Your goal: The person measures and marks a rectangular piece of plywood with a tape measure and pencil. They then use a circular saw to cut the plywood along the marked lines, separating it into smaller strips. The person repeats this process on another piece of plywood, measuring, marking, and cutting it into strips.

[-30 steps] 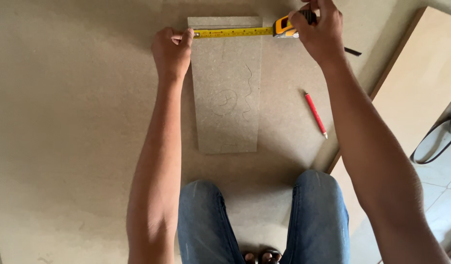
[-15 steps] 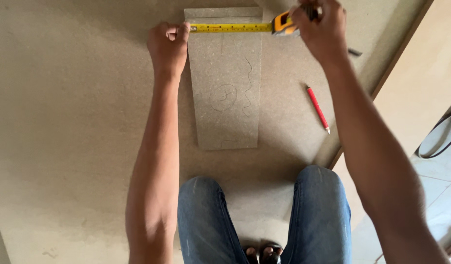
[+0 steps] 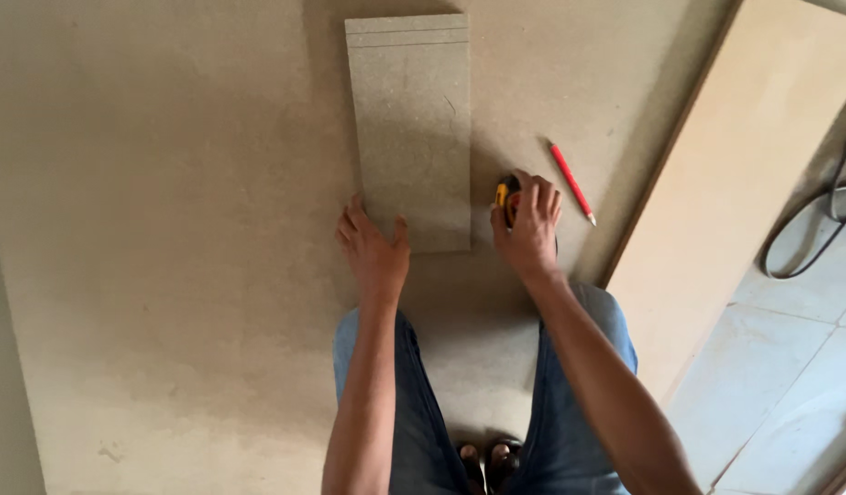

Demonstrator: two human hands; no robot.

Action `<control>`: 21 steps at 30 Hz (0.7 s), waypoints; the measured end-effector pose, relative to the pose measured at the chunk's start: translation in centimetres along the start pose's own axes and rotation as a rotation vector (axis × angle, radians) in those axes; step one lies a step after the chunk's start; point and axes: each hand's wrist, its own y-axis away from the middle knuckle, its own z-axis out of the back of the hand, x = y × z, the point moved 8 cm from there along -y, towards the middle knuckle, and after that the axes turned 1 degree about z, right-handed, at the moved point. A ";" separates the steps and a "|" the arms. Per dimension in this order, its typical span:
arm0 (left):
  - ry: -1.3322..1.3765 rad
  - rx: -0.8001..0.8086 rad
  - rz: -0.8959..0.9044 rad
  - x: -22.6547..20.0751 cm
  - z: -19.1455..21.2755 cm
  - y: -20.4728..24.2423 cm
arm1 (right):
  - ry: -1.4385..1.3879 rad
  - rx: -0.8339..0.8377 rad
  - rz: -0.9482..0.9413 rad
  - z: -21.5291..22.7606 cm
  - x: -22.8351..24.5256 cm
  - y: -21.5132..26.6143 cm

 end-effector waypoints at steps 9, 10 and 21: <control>0.264 -0.071 0.072 1.1 -1.7 -0.9 | -0.103 0.062 0.054 -8.7 4.3 4.3; 0.253 -0.049 0.071 1.1 -0.2 -1.1 | -0.121 0.002 0.021 -8.7 4.3 4.0; 1.149 -0.031 -0.136 -8.1 5.4 -6.4 | -1.073 0.233 -0.423 -5.5 3.7 -12.1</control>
